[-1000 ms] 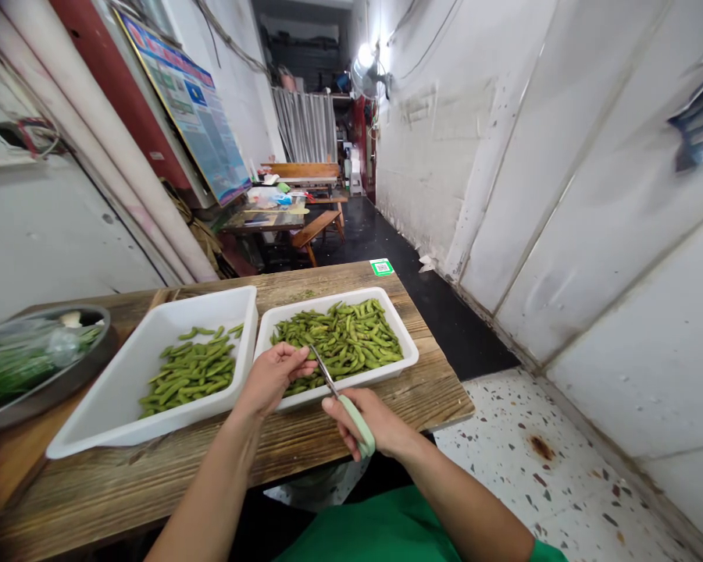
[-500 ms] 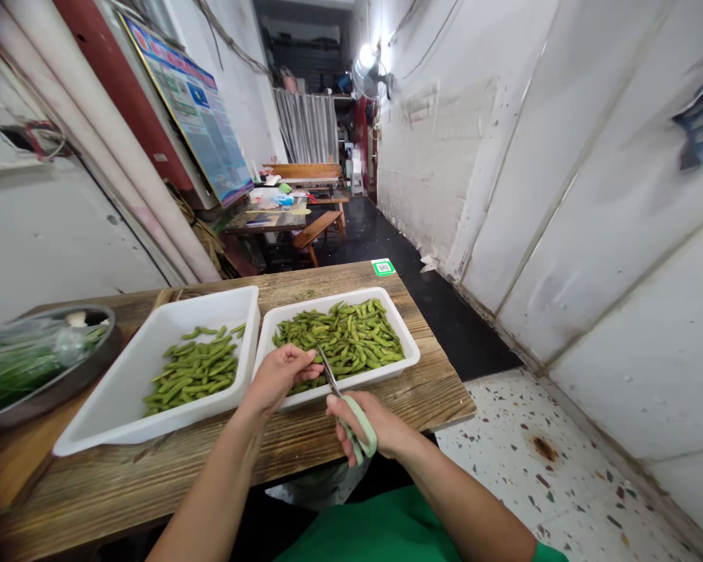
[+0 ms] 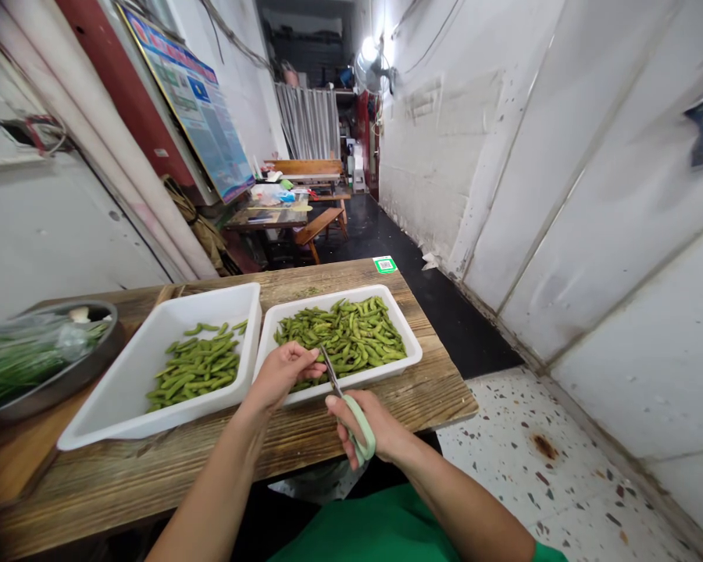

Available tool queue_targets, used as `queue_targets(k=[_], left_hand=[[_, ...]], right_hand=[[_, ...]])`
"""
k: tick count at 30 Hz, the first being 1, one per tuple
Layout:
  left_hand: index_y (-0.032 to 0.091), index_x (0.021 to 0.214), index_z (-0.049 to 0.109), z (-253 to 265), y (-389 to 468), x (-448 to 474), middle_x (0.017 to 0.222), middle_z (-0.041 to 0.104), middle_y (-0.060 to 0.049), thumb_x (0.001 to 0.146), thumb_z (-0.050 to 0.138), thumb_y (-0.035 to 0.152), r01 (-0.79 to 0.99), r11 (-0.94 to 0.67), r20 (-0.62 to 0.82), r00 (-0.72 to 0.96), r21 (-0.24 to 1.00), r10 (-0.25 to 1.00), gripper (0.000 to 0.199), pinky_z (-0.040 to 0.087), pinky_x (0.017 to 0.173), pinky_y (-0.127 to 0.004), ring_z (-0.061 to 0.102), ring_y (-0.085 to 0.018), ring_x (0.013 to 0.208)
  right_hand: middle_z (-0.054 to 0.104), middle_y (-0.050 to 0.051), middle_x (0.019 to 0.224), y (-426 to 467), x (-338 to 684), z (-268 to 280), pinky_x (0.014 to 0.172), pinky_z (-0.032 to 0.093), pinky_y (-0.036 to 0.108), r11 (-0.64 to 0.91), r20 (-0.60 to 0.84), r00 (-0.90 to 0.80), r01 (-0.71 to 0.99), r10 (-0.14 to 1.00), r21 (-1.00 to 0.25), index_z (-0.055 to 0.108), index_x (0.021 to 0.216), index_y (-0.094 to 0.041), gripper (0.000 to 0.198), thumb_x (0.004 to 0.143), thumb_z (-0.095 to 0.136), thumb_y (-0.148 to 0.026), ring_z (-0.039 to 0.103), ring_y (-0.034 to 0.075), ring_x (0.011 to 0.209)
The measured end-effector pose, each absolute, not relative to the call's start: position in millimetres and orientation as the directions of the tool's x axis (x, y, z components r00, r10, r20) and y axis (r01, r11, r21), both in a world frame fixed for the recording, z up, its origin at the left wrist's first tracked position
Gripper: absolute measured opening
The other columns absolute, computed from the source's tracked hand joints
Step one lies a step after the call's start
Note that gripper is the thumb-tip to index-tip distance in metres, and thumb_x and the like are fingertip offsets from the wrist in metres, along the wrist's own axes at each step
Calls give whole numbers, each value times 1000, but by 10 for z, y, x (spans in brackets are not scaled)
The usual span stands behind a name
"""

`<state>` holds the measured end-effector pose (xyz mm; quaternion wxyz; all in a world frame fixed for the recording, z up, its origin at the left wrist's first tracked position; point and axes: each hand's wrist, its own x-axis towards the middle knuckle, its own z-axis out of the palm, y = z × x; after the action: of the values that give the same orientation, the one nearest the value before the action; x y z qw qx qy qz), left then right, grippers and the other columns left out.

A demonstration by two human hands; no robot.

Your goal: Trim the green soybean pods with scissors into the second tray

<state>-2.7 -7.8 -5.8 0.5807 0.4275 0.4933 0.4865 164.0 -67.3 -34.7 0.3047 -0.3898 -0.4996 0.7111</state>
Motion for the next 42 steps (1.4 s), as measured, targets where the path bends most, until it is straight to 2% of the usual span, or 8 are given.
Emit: queue_targets(k=[8,11,16,23,27,31,38,42], left_hand=[[16,69,45,-74,-58,-56,58,65,-3,65,69,30,-58,103,-104,-14,993,994,28,54,61,-29,66,-18,61],[16,80,52,38,-109,-306,70,66,-4,71,61,30,257,-71,132,-230,964,964,19,51,71,-36,65,-20,70],[17,103,61,310,-247,-758,116,57,-16,75,53,26,908,143,531,-352,394,771,30,32,90,-53,47,-35,111],[27,86,69,104,-43,-395,92,69,-4,74,51,18,941,-313,33,312,128,950,24,22,94,-47,56,-24,96],[23,78,70,-1,105,-253,89,69,-7,67,54,12,923,-378,-63,382,67,922,23,29,85,-42,55,-26,95],[21,71,69,69,140,-300,84,68,-7,70,54,18,909,-379,-56,393,175,918,15,33,81,-36,55,-25,92],[15,98,63,24,5,-182,77,67,-5,80,45,37,531,-205,41,304,822,952,33,41,68,-27,58,-18,74],[14,97,65,-28,-44,-120,74,66,-3,76,52,41,403,-133,38,235,906,971,36,41,67,-25,56,-16,71]], right_hand=[[47,-7,50,-677,1672,-265,27,34,16,-355,-286,-505,-44,815,-934,51,85,-14,50,73,51,-62,43,6,30],[48,-6,53,-679,1753,-221,31,38,18,-406,-295,-502,-125,813,-905,51,92,-14,49,72,55,-60,45,6,34],[48,-5,57,-657,1865,-253,38,40,21,-407,-253,-499,-227,829,-885,51,93,-15,49,73,54,-60,47,7,40],[48,-4,62,-674,1894,-324,44,42,24,-419,-210,-592,-239,778,-876,49,94,-17,44,78,49,-58,48,8,44],[47,-5,61,-684,1906,-333,42,40,22,-398,-215,-577,-210,788,-893,48,97,-16,45,78,50,-57,47,8,43],[47,-5,61,-674,1896,-369,41,41,21,-390,-214,-568,-208,795,-897,48,97,-16,47,77,50,-58,47,7,42],[46,-6,58,-640,1886,-375,37,39,17,-291,-211,-514,-80,832,-953,49,91,-17,45,76,51,-59,45,6,41],[44,-7,56,-617,1880,-351,35,38,16,-266,-212,-500,-38,840,-963,48,85,-17,43,76,50,-59,43,5,38]])
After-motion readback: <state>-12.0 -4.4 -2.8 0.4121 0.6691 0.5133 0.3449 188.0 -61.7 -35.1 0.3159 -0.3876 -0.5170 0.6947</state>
